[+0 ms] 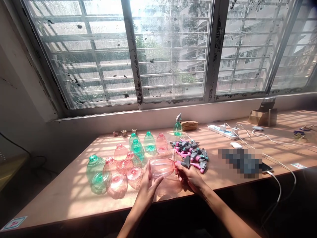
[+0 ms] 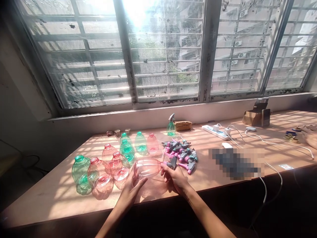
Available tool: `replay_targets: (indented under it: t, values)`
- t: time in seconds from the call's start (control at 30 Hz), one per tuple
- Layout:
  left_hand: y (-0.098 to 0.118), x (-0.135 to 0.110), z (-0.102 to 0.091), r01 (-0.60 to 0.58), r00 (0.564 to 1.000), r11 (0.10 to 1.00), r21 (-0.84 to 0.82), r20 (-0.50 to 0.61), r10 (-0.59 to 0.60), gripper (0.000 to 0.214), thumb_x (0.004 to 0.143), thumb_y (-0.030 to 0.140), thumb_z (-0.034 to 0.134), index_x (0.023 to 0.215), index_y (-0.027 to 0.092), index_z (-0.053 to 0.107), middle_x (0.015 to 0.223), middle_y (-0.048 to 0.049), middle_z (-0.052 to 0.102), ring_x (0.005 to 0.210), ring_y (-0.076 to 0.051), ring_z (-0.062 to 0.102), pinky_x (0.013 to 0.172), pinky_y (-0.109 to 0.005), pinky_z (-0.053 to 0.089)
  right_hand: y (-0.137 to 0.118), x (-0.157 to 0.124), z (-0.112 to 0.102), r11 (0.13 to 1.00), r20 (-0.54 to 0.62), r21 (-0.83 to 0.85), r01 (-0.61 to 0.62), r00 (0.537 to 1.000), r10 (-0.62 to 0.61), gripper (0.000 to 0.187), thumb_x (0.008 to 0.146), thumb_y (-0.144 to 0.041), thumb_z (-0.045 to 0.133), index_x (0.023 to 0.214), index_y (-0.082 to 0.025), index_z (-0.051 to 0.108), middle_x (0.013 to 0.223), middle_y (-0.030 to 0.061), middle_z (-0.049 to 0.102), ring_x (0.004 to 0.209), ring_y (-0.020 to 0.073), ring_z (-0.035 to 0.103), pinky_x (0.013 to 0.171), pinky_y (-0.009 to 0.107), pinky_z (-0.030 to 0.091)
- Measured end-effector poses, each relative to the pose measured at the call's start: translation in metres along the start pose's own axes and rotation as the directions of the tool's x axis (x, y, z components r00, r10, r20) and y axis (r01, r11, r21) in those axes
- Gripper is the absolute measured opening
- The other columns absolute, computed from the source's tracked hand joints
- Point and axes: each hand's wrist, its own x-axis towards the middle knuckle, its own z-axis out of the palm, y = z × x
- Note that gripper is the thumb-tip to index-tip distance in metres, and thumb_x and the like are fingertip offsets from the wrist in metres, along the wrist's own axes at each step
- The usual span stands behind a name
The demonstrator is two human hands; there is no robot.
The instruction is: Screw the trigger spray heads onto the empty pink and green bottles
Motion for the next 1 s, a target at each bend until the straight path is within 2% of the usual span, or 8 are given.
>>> replay_targets:
  t: [0.1,0.2,0.3,0.47,0.53,0.67,0.87,1.0]
  values:
    - [0.004,-0.002,0.001,-0.061,0.998,0.997,0.038,-0.001,0.061,0.086,0.095,0.052,0.061,0.163,0.03,0.014,0.172,-0.0104,0.017,0.158,-0.031,0.019,0.125,-0.048,0.028,0.001,0.0,-0.001,1.0,0.001,0.001,-0.022,1.0,0.022,0.045,0.086,-0.055,0.075,0.069,-0.015,0.067,0.044,-0.0024,0.054,0.032,0.0089,0.043,0.027,0.018,0.029]
    - [0.009,-0.003,0.001,-0.027,1.0,0.998,0.049,-0.014,0.028,0.091,0.093,0.054,0.064,0.163,0.027,0.013,0.17,-0.0134,0.022,0.157,-0.032,0.022,0.126,-0.05,0.024,-0.002,0.0,0.001,1.0,-0.008,0.014,0.011,1.0,-0.011,0.041,0.082,-0.052,0.081,0.07,-0.014,0.068,0.056,0.0007,0.063,0.037,0.0077,0.049,0.031,0.016,0.033]
    - [0.01,-0.003,0.001,0.028,0.999,0.999,0.022,-0.033,-0.027,0.088,0.093,0.058,0.061,0.162,0.022,0.02,0.168,-0.016,0.027,0.157,-0.033,0.02,0.127,-0.05,0.02,-0.004,-0.001,0.004,0.999,-0.011,-0.005,0.033,0.999,-0.033,0.039,0.078,-0.049,0.085,0.071,-0.014,0.069,0.066,0.0028,0.068,0.042,0.0073,0.053,0.034,0.016,0.037]
    - [0.005,0.0,0.001,-0.017,0.999,0.999,0.029,-0.049,0.019,0.082,0.093,0.053,0.063,0.161,0.026,0.025,0.169,-0.0126,0.026,0.157,-0.032,0.02,0.127,-0.051,0.023,-0.004,-0.002,0.003,0.999,-0.018,-0.031,-0.023,1.0,0.023,0.046,0.081,-0.057,0.079,0.068,-0.014,0.07,0.046,-0.0022,0.056,0.033,0.0075,0.043,0.029,0.016,0.032]
    - [0.004,0.001,0.001,-0.04,0.997,0.999,0.033,-0.058,0.042,0.081,0.092,0.049,0.065,0.16,0.029,0.027,0.168,-0.0111,0.029,0.157,-0.032,0.023,0.125,-0.05,0.026,-0.003,-0.002,0.001,0.998,-0.016,-0.037,-0.04,0.999,0.04,0.048,0.081,-0.06,0.078,0.069,-0.014,0.07,0.043,-0.0029,0.054,0.03,0.0077,0.04,0.026,0.017,0.03]
    - [0.011,-0.001,0.002,-0.003,0.999,0.999,-0.039,-0.052,0.001,0.081,0.091,0.051,0.067,0.159,0.028,0.029,0.161,-0.0122,0.043,0.152,-0.032,0.034,0.125,-0.049,0.028,0.0,0.0,0.0,1.0,-0.037,-0.022,-0.011,0.999,0.01,0.048,0.079,-0.059,0.08,0.067,-0.014,0.07,0.045,-0.0019,0.055,0.035,0.0088,0.045,0.03,0.017,0.031]
    - [0.022,-0.003,0.0,0.054,0.996,0.993,-0.101,-0.06,-0.06,0.07,0.099,0.062,0.048,0.154,0.02,0.039,0.156,-0.0167,0.047,0.142,-0.033,0.049,0.119,-0.048,0.038,-0.001,0.0,0.003,0.998,-0.054,0.053,0.019,0.998,-0.016,0.045,0.076,-0.057,0.084,0.068,-0.015,0.07,0.062,0.0025,0.064,0.042,0.0076,0.047,0.032,0.017,0.03]
    - [0.014,-0.001,-0.002,-0.01,0.998,0.999,-0.044,-0.06,0.008,0.065,0.098,0.06,0.051,0.15,0.022,0.045,0.161,-0.0141,0.039,0.15,-0.033,0.038,0.121,-0.047,0.034,-0.003,0.0,0.002,0.998,-0.083,0.06,-0.012,0.996,0.017,0.047,0.075,-0.059,0.084,0.067,-0.015,0.068,0.054,-0.0001,0.06,0.038,0.0065,0.042,0.032,0.018,0.028]
